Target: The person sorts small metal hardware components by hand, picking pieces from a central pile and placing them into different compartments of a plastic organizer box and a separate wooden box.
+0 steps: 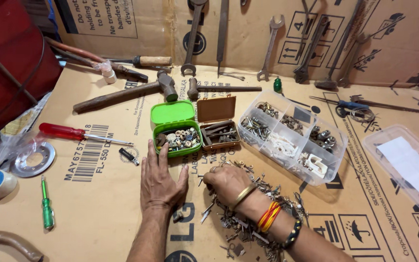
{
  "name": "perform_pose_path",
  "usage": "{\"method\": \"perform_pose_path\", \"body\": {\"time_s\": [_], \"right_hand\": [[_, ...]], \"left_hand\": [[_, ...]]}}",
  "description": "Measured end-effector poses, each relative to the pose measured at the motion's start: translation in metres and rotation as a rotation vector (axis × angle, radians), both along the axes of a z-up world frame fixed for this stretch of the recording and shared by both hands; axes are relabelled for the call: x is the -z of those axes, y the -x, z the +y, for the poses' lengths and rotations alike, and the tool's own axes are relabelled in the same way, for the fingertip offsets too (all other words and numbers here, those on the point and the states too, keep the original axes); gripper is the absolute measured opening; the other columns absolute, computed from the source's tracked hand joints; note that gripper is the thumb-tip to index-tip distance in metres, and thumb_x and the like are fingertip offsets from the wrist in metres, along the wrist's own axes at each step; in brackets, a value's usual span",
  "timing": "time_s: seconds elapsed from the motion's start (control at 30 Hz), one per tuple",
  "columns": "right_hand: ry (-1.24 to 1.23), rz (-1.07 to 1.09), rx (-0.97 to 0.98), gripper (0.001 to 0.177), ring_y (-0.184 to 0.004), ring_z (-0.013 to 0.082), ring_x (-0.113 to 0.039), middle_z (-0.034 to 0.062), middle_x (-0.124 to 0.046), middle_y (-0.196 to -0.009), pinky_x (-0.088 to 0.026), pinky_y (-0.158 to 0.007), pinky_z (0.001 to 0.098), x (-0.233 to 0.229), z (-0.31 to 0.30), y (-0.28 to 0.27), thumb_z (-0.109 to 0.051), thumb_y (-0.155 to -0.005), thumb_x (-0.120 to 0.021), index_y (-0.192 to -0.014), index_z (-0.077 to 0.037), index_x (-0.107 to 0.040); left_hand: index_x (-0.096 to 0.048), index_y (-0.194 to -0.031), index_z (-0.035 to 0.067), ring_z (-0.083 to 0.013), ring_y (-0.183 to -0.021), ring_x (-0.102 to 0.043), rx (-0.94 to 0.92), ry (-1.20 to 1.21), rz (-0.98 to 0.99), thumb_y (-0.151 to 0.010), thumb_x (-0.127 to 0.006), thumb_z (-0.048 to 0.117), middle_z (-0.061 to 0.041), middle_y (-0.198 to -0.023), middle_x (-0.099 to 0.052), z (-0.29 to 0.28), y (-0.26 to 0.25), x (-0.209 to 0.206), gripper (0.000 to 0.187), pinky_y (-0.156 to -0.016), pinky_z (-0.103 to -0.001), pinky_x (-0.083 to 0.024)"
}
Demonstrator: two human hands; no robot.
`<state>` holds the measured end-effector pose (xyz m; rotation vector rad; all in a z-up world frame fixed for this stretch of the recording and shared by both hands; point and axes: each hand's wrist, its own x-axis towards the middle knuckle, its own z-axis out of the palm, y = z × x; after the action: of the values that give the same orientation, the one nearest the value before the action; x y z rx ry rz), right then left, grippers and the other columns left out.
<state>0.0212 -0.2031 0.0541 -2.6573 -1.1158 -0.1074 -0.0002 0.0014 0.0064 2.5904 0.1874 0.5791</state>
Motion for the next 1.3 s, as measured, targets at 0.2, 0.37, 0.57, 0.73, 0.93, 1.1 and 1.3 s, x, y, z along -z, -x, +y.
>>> {"method": "perform_pose_path", "body": {"time_s": [0.2, 0.37, 0.57, 0.73, 0.93, 1.1, 1.3], "right_hand": [[0.231, 0.177, 0.098, 0.017, -0.08, 0.0337, -0.07, 0.0153, -0.071, -0.08, -0.057, -0.07, 0.0467, -0.015, 0.01, 0.01, -0.002, -0.087, -0.06, -0.098, -0.011, -0.069], [-0.174, 0.411, 0.377, 0.031, -0.088, 0.0188, -0.075, 0.0068, -0.078, -0.102, -0.063, -0.081, 0.0332, -0.028, -0.036, -0.032, -0.003, -0.077, -0.072, -0.102, -0.019, -0.079], [-0.275, 0.242, 0.885, 0.027, -0.086, 0.0115, -0.075, -0.0015, -0.079, -0.102, -0.062, -0.077, 0.0282, -0.04, -0.145, -0.163, -0.018, -0.081, -0.081, -0.106, -0.025, -0.08], [-0.209, 0.137, 0.809, 0.023, -0.087, 0.0153, -0.076, 0.0044, -0.081, -0.095, -0.06, -0.082, 0.0315, -0.029, -0.162, -0.215, -0.018, -0.074, -0.084, -0.097, -0.019, -0.081], [-0.231, -0.036, 0.728, 0.024, -0.086, 0.0184, -0.074, 0.0061, -0.078, -0.105, -0.061, -0.082, 0.0351, -0.041, -0.117, -0.165, -0.012, -0.086, -0.072, -0.107, -0.021, -0.08], [-0.314, 0.137, 0.01, 0.019, -0.073, 0.0129, -0.077, 0.0047, -0.081, -0.091, -0.065, -0.061, 0.0263, -0.03, -0.073, -0.032, -0.011, -0.087, -0.074, -0.104, -0.017, -0.077], [-0.136, 0.253, -0.246, 0.022, -0.099, 0.0302, -0.07, 0.0047, -0.075, -0.111, -0.056, -0.086, 0.0396, -0.02, -0.042, 0.063, -0.013, -0.08, -0.078, -0.101, -0.012, -0.073]], "left_hand": [[-0.039, -0.149, 0.013, -0.035, -0.144, -0.038, -0.006, -0.025, 0.006, -0.079, -0.066, 0.051, -0.022, -0.163, -0.023, 0.001, -0.002, 0.005, 0.084, -0.12, -0.047, -0.028], [-0.034, -0.152, 0.013, -0.0342, -0.146, -0.034, -0.003, -0.061, 0.028, -0.083, -0.061, 0.053, -0.024, -0.164, -0.019, 0.007, -0.004, 0.009, 0.085, -0.12, -0.046, -0.025], [-0.033, -0.153, 0.016, -0.0318, -0.148, -0.031, -0.017, -0.055, 0.082, -0.082, -0.06, 0.053, -0.023, -0.165, -0.017, 0.001, -0.005, 0.009, 0.084, -0.122, -0.044, -0.023], [-0.033, -0.153, 0.013, -0.0335, -0.146, -0.032, -0.003, -0.054, 0.06, -0.082, -0.061, 0.052, -0.024, -0.164, -0.017, 0.002, -0.005, 0.007, 0.085, -0.121, -0.044, -0.022], [-0.035, -0.152, 0.013, -0.0332, -0.147, -0.032, -0.015, -0.032, 0.077, -0.082, -0.064, 0.049, -0.022, -0.165, -0.018, 0.0, -0.001, 0.0, 0.084, -0.122, -0.044, -0.023], [-0.036, -0.15, 0.014, -0.0328, -0.148, -0.032, -0.004, -0.005, 0.081, -0.081, -0.065, 0.049, -0.022, -0.164, -0.019, 0.0, 0.0, -0.004, 0.082, -0.123, -0.044, -0.023], [-0.032, -0.153, 0.014, -0.0312, -0.149, -0.03, -0.012, 0.006, 0.116, -0.083, -0.064, 0.047, -0.021, -0.165, -0.017, -0.004, 0.005, -0.013, 0.084, -0.124, -0.043, -0.021]]}}
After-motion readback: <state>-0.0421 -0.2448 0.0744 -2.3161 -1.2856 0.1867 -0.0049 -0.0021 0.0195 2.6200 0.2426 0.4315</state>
